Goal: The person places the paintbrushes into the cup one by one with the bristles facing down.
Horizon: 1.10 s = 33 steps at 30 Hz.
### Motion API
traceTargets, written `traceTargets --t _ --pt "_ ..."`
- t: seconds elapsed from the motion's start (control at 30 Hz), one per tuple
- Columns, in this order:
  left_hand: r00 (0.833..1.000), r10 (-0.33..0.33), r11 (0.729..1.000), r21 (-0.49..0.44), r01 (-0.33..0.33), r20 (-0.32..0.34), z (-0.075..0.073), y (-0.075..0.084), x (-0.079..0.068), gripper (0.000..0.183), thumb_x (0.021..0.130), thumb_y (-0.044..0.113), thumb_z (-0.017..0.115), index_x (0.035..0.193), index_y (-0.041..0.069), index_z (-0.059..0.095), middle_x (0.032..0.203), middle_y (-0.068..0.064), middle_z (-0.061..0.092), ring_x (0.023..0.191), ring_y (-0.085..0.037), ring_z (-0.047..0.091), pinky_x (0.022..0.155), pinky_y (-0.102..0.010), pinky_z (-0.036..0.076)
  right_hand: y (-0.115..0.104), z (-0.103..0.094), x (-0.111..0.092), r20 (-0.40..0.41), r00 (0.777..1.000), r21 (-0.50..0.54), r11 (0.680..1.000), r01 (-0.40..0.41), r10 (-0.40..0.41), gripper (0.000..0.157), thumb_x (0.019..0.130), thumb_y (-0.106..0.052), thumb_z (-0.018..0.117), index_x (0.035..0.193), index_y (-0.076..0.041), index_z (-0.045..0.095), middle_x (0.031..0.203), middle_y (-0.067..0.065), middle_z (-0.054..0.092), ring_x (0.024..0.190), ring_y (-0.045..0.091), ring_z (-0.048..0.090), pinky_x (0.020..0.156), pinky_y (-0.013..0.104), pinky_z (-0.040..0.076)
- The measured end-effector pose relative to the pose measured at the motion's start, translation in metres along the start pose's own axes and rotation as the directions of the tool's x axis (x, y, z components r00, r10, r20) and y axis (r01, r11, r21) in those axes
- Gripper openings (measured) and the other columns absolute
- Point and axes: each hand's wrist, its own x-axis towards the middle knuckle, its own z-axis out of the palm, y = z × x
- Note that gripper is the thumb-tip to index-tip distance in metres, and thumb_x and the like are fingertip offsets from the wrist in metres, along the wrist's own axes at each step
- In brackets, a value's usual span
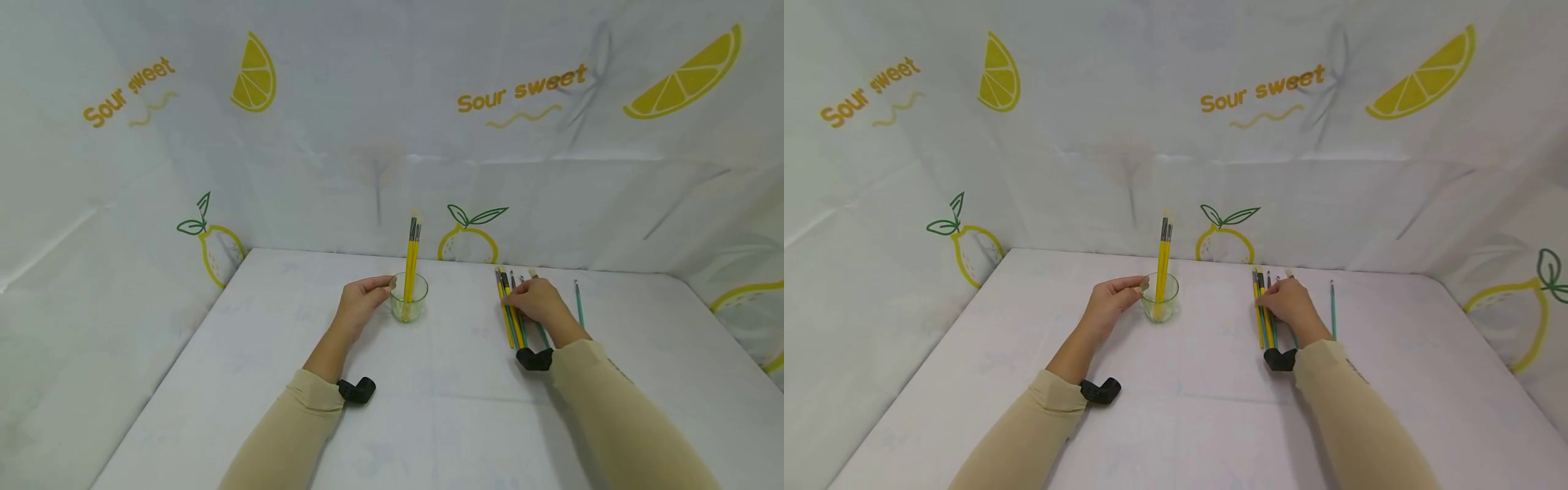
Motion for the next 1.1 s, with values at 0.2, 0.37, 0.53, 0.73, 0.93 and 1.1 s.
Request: traceTargets --t 0.2,0.37,0.53,0.73,0.93,1.1 --pt "1.0 0.008 1.0 -0.005 -0.008 -0.007 0.0006 0.0004 -0.0002 0.029 0.09 0.011 0.064 0.117 0.006 0.072 0.121 -0.006 0.07 0.117 -0.016 0.059 0.099 -0.03 0.05 -0.0017 -0.0003 -0.0016 0.003 1.0 -0.025 1.0 0.013 -0.013 0.031 0.093 -0.027 0.062 0.101 0.003 0.065 0.081 0.008 0.062 0.067 0.015 0.058 0.059 0.026 0.05" --pt "1.0 0.02 0.999 -0.028 -0.02 -0.001 0.0008 0.0002 -0.0004 0.028 0.09 0.01 0.064 0.116 0.004 0.072 0.12 -0.007 0.07 0.115 -0.016 0.061 0.099 -0.029 0.05 -0.0019 -0.0006 -0.0008 0.008 1.0 -0.052 0.999 -0.002 0.002 0.03 0.092 -0.027 0.063 0.096 0.003 0.066 0.071 0.005 0.061 0.063 0.014 0.059 0.058 0.026 0.049" --pt "1.0 0.024 0.999 -0.022 -0.024 0.002 0.0007 0.0005 -0.001 0.029 0.09 0.01 0.064 0.118 0.003 0.071 0.122 -0.008 0.07 0.117 -0.017 0.061 0.1 -0.031 0.05 -0.0023 -0.0012 0.002 0.007 1.0 -0.054 0.999 -0.001 0.001 0.031 0.09 -0.027 0.065 0.089 0.003 0.067 0.067 0.004 0.06 0.059 0.014 0.059 0.056 0.026 0.051" --pt "1.0 0.012 1.0 -0.021 -0.012 0.0 0.0008 0.0016 -0.0007 0.029 0.091 0.011 0.064 0.117 0.005 0.071 0.122 -0.006 0.07 0.117 -0.017 0.06 0.101 -0.032 0.049 -0.0038 0.0006 0.0062 0.003 1.0 -0.092 0.995 -0.022 0.023 0.032 0.087 -0.031 0.068 0.079 -0.001 0.064 0.059 0.001 0.055 0.054 0.012 0.056 0.052 0.023 0.049" --pt "1.0 0.019 1.0 -0.02 -0.019 -0.004 0.0012 0.0009 -0.0009 0.028 0.09 0.01 0.064 0.117 0.004 0.071 0.121 -0.007 0.07 0.116 -0.017 0.061 0.1 -0.03 0.05 -0.0034 0.0008 0.0044 -0.005 1.0 -0.085 0.996 -0.019 0.019 0.031 0.089 -0.03 0.065 0.076 -0.001 0.065 0.058 0.001 0.055 0.055 0.014 0.056 0.053 0.025 0.049" --pt "1.0 0.018 1.0 -0.007 -0.018 0.002 0.0013 0.0045 -0.0038 0.029 0.091 0.01 0.064 0.118 0.004 0.071 0.122 -0.008 0.069 0.117 -0.016 0.06 0.099 -0.029 0.05 -0.0017 0.0013 0.0019 -0.009 1.0 -0.054 0.998 -0.014 0.014 0.031 0.09 -0.029 0.062 0.076 -0.001 0.066 0.063 0.002 0.057 0.059 0.014 0.058 0.055 0.026 0.052"
